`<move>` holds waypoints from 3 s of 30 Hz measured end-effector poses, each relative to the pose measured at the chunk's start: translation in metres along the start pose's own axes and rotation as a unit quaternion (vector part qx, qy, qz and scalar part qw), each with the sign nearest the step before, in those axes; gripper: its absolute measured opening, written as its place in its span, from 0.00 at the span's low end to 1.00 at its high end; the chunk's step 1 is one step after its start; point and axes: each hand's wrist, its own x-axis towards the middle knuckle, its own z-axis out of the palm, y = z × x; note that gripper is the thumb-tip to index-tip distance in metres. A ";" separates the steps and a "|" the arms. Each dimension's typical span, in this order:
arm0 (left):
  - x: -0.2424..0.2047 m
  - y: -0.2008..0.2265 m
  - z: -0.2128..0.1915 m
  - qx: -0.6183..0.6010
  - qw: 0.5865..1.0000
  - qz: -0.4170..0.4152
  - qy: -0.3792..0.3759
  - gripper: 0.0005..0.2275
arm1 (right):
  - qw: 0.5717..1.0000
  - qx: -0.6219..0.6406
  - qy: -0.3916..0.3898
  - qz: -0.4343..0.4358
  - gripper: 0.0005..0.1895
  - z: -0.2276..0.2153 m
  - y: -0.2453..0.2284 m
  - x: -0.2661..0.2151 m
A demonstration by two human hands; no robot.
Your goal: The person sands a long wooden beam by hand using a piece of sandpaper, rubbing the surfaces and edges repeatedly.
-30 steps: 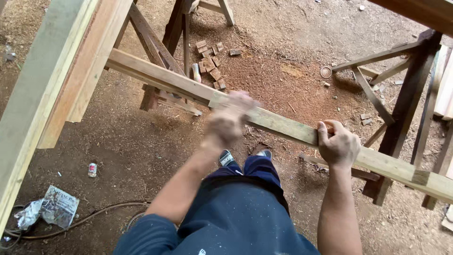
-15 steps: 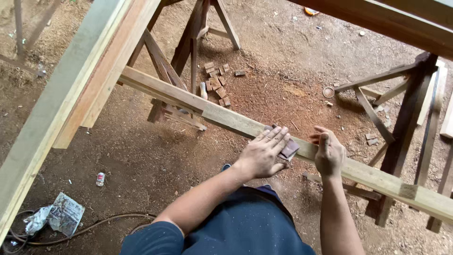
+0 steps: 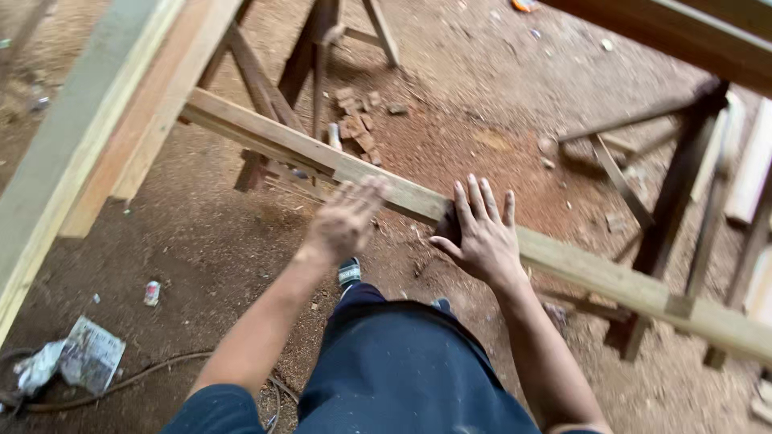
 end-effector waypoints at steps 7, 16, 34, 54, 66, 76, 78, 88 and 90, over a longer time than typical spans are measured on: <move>0.027 -0.028 -0.036 0.134 0.984 -0.053 -0.107 0.41 | 0.978 -0.096 -0.159 0.091 0.51 -0.017 -0.014 0.013; 0.098 -0.036 -0.013 -0.181 0.983 -0.011 -0.017 0.17 | 0.974 0.003 0.207 0.096 0.22 0.052 -0.111 0.034; 0.106 -0.061 0.012 -0.357 0.931 -0.077 -0.018 0.15 | 0.961 -0.064 0.259 0.068 0.11 0.022 -0.129 0.042; 0.092 -0.050 0.003 -0.118 0.986 0.112 -0.023 0.23 | 0.884 -0.093 0.323 0.324 0.13 0.006 -0.040 -0.048; 0.096 -0.049 -0.025 -0.038 0.977 0.176 -0.115 0.37 | 0.901 -0.116 0.346 0.235 0.13 0.015 -0.017 -0.061; 0.129 0.020 -0.001 -0.070 0.968 0.232 -0.060 0.33 | 0.930 -0.002 0.342 0.134 0.16 0.026 -0.066 -0.029; 0.137 0.042 0.009 -0.113 0.960 0.249 -0.064 0.25 | 0.938 0.014 0.331 0.103 0.17 0.033 -0.053 -0.042; 0.154 0.095 -0.031 -0.080 0.968 0.169 -0.168 0.27 | 0.890 -0.017 0.348 0.294 0.12 -0.002 0.059 -0.117; 0.164 0.111 -0.020 -0.177 0.946 0.271 -0.029 0.31 | 0.912 -0.004 0.353 0.208 0.11 0.005 0.020 -0.091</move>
